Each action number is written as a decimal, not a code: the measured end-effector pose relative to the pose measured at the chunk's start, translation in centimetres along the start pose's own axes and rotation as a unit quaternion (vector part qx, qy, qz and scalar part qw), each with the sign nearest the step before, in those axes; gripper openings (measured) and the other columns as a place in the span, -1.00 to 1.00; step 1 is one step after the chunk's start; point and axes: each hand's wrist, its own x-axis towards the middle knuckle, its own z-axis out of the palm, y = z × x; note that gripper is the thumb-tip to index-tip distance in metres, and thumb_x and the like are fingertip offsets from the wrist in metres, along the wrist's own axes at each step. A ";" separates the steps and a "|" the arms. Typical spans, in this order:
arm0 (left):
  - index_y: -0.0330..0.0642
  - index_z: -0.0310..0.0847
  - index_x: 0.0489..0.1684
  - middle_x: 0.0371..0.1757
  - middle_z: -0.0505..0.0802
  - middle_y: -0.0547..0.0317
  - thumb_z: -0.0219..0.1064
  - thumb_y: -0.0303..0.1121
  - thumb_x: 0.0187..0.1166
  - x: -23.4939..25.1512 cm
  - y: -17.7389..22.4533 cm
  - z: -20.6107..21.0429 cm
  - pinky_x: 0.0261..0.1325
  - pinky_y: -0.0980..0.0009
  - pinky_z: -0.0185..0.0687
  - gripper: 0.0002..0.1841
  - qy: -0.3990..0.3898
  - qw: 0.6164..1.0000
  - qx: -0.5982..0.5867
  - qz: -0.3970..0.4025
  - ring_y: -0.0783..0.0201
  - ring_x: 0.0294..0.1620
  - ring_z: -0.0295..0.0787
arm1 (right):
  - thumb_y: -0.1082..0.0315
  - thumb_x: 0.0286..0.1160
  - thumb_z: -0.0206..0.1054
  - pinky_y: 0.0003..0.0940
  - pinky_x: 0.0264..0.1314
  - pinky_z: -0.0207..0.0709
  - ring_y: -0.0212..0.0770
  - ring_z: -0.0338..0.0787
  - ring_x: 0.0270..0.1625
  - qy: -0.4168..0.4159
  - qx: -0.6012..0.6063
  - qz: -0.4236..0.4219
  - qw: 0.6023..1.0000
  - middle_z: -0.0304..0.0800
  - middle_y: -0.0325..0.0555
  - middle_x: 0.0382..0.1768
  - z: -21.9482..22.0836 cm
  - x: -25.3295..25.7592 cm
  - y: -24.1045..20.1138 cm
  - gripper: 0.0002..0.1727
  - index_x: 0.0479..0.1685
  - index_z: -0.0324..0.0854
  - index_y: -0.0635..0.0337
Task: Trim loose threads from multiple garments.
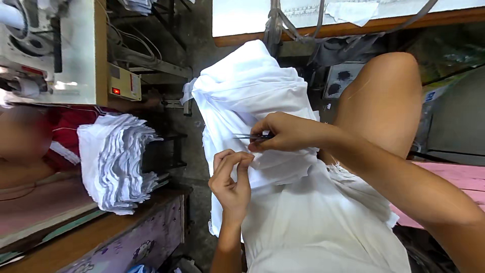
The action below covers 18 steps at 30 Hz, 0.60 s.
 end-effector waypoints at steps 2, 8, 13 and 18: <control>-0.07 0.80 -0.27 -0.17 0.88 0.47 0.35 -0.42 0.63 0.1 0.6 -0.1 0.10 0.55 0.75 -0.89 0.013 0.997 -0.054 -0.047 0.54 -0.03 0.80 | 0.09 0.55 0.43 -0.26 -0.22 0.49 -0.26 0.63 -0.28 0.065 -0.053 -0.064 0.994 0.67 -0.13 -0.33 0.0 -0.4 0.4 -0.67 -0.17 0.75 0.24; 0.03 0.77 -0.16 -0.14 0.92 0.50 0.32 -0.43 0.68 0.3 2.1 -0.6 0.15 0.54 0.74 -0.88 0.005 0.988 -0.122 -0.098 0.54 -0.01 0.85 | -0.15 0.61 0.28 -0.51 -0.44 0.43 -0.49 0.56 -0.45 0.056 -0.155 -0.138 0.977 0.60 -0.37 -0.47 -2.6 -2.7 -2.1 -0.54 -0.09 0.67 0.10; 0.08 0.72 -0.18 -0.07 0.90 0.50 0.29 -0.40 0.70 0.4 2.3 -0.8 0.18 0.52 0.71 -0.88 -0.015 0.980 -0.150 -0.132 0.54 0.06 0.81 | -0.10 0.43 0.42 -0.60 -0.65 0.17 -0.61 0.41 -0.65 -0.023 -0.206 -0.173 0.963 0.47 -0.47 -0.71 -3.8 -2.3 -2.9 -0.60 -0.53 0.71 0.02; 0.13 0.72 -0.19 -0.11 0.89 0.51 0.32 -0.36 0.68 0.3 2.2 -1.1 0.16 0.53 0.71 -0.89 -0.027 0.964 -0.200 -0.173 0.55 -0.01 0.81 | -0.06 0.44 0.47 -0.57 -0.67 0.11 -0.60 0.35 -0.71 -0.073 -0.187 -0.146 0.969 0.43 -0.45 -0.78 -3.6 -0.6 -2.5 -0.58 -0.63 0.73 0.04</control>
